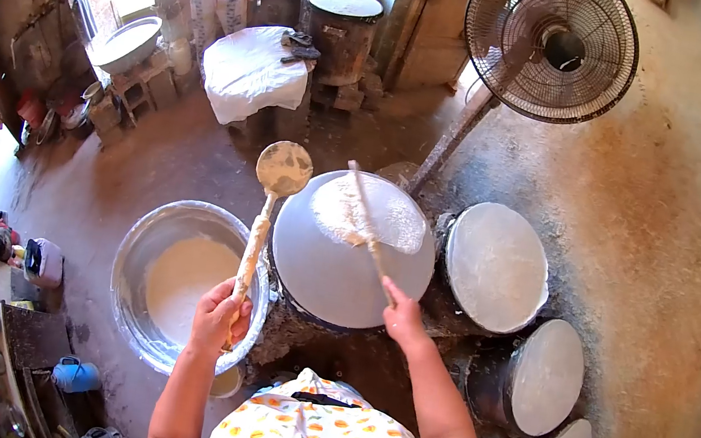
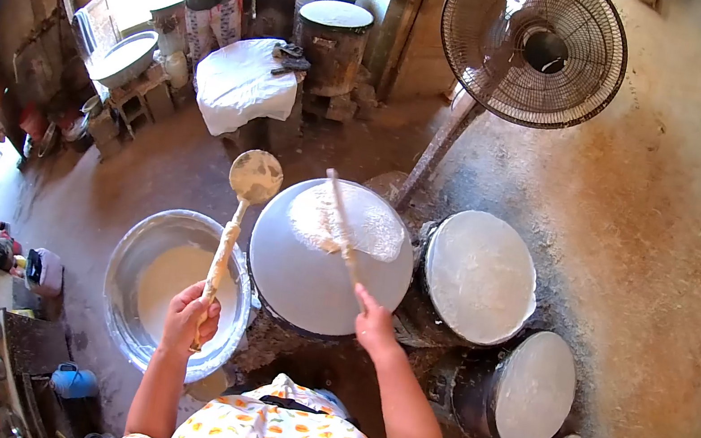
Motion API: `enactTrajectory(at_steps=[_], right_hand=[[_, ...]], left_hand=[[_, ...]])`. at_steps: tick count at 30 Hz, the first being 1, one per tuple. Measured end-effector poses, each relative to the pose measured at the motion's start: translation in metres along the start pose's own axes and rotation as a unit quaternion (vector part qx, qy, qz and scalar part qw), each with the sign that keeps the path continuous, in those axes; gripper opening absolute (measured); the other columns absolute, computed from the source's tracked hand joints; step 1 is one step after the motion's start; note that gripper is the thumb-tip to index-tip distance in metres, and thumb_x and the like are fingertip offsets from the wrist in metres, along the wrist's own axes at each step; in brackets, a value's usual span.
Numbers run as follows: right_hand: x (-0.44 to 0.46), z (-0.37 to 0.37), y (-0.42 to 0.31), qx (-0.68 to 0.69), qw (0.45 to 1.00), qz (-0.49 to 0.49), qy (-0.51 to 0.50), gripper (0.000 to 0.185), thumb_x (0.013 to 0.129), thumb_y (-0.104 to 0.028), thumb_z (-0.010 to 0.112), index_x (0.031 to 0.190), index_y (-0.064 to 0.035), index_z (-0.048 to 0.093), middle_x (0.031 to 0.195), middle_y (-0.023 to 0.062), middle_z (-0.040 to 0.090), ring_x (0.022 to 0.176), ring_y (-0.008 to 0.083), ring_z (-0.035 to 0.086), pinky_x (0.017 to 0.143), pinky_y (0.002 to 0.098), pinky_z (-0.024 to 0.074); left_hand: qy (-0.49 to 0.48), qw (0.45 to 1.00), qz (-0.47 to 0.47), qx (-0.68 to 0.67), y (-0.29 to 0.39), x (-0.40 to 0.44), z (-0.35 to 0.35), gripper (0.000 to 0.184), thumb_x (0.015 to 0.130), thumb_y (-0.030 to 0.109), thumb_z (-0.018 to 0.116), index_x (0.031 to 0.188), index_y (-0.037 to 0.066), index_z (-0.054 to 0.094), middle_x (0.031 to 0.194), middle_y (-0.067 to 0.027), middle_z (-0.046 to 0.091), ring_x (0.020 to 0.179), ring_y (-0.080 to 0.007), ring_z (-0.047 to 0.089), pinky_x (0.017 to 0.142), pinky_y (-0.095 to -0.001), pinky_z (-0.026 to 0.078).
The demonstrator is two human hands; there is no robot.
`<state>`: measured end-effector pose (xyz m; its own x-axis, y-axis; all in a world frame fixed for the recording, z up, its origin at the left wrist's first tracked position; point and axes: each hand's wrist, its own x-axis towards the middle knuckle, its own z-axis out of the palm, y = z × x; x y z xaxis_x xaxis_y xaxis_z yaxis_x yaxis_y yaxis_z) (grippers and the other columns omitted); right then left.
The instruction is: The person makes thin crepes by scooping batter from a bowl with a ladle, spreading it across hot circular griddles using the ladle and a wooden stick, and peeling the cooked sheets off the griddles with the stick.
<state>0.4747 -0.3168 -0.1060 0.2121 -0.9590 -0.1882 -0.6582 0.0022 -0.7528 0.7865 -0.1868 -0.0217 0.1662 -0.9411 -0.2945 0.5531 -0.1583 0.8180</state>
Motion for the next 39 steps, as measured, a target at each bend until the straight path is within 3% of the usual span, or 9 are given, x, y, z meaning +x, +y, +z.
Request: enactTrajectory(at_steps=[7,10,12,13,17,21,27,32,39], right_hand=[[-0.051,-0.029,0.012,0.005,0.994,-0.101,-0.052,0.054,0.077,-0.001,0.050,0.125,-0.0235,0.056,0.104,0.0233,0.061,0.097,0.0353,0.061,0.084,0.0377,0.0487],[-0.021,-0.045,0.021,-0.018,0.999,0.027,-0.013,0.054,0.076,0.001,0.048,0.126,-0.0198,0.056,0.109,0.0220,0.061,0.101,0.0337,0.061,0.086,0.0329,0.0484],[0.017,-0.040,0.035,0.026,0.993,-0.093,0.069,0.054,0.076,0.001,0.049,0.127,-0.0153,0.054,0.110,0.0235,0.061,0.098,0.0351,0.061,0.084,0.0313,0.0486],[0.033,-0.040,0.037,0.030,0.997,-0.066,0.037,0.055,0.075,0.004,0.046,0.128,-0.0089,0.054,0.109,0.0199,0.064,0.095,0.0217,0.064,0.081,0.0271,0.0469],[0.030,-0.030,0.032,0.076,0.982,-0.135,-0.112,0.058,0.073,0.004,0.046,0.129,-0.0104,0.053,0.113,0.0144,0.065,0.088,0.0135,0.060,0.080,0.0245,0.0458],[0.000,-0.071,0.030,0.087,0.968,-0.043,-0.232,0.057,0.075,0.003,0.048,0.129,-0.0137,0.053,0.116,0.0169,0.062,0.104,0.0195,0.060,0.088,0.0266,0.0440],[0.052,-0.062,0.027,0.058,0.993,-0.027,-0.104,0.060,0.072,0.006,0.045,0.128,-0.0144,0.055,0.102,0.0048,0.066,0.082,0.0118,0.057,0.076,0.0239,0.0451],[0.024,-0.104,0.009,0.042,0.949,0.004,-0.313,0.060,0.072,0.007,0.045,0.127,-0.0150,0.056,0.093,0.0029,0.067,0.074,0.0074,0.054,0.072,0.0226,0.0445],[0.056,-0.073,0.046,0.098,0.980,-0.072,-0.158,0.057,0.073,0.006,0.046,0.126,-0.0117,0.057,0.103,0.0062,0.066,0.084,0.0101,0.057,0.077,0.0224,0.0443]], left_hand=[[0.047,0.999,0.007,0.011,-0.007,-0.009,0.008,0.021,0.092,0.007,0.042,0.110,-0.001,0.048,0.068,-0.0027,0.050,0.041,-0.0064,0.041,0.033,-0.0201,0.034],[0.041,0.999,0.010,0.001,-0.014,-0.010,0.011,0.023,0.092,0.007,0.042,0.113,-0.002,0.047,0.068,-0.0033,0.050,0.041,-0.0066,0.042,0.033,-0.0200,0.034],[0.051,0.999,0.015,-0.010,-0.019,-0.011,0.018,0.025,0.092,0.007,0.043,0.114,-0.002,0.047,0.069,-0.0036,0.050,0.041,-0.0068,0.042,0.033,-0.0200,0.034],[0.059,0.998,0.018,-0.022,-0.020,-0.011,0.022,0.026,0.092,0.007,0.043,0.116,-0.002,0.047,0.069,-0.0039,0.050,0.041,-0.0069,0.042,0.033,-0.0200,0.034],[0.073,0.997,0.028,-0.026,-0.018,-0.019,0.027,0.030,0.092,0.008,0.044,0.119,-0.002,0.046,0.069,-0.0040,0.051,0.041,-0.0073,0.043,0.033,-0.0198,0.035],[0.097,0.994,0.054,-0.010,-0.017,-0.030,0.025,0.029,0.092,0.009,0.045,0.119,-0.002,0.047,0.070,-0.0041,0.051,0.042,-0.0069,0.043,0.034,-0.0193,0.035],[0.116,0.991,0.064,-0.023,-0.028,-0.034,0.036,0.024,0.092,0.010,0.046,0.114,-0.001,0.048,0.070,-0.0041,0.051,0.042,-0.0062,0.044,0.034,-0.0191,0.036],[0.126,0.988,0.075,-0.048,-0.027,-0.050,0.030,0.019,0.092,0.009,0.046,0.108,-0.001,0.048,0.070,-0.0043,0.052,0.042,-0.0060,0.043,0.034,-0.0192,0.037],[0.151,0.985,0.077,-0.029,-0.035,-0.057,0.036,0.019,0.092,0.009,0.045,0.109,-0.001,0.047,0.071,-0.0047,0.051,0.043,-0.0066,0.044,0.034,-0.0198,0.038]])
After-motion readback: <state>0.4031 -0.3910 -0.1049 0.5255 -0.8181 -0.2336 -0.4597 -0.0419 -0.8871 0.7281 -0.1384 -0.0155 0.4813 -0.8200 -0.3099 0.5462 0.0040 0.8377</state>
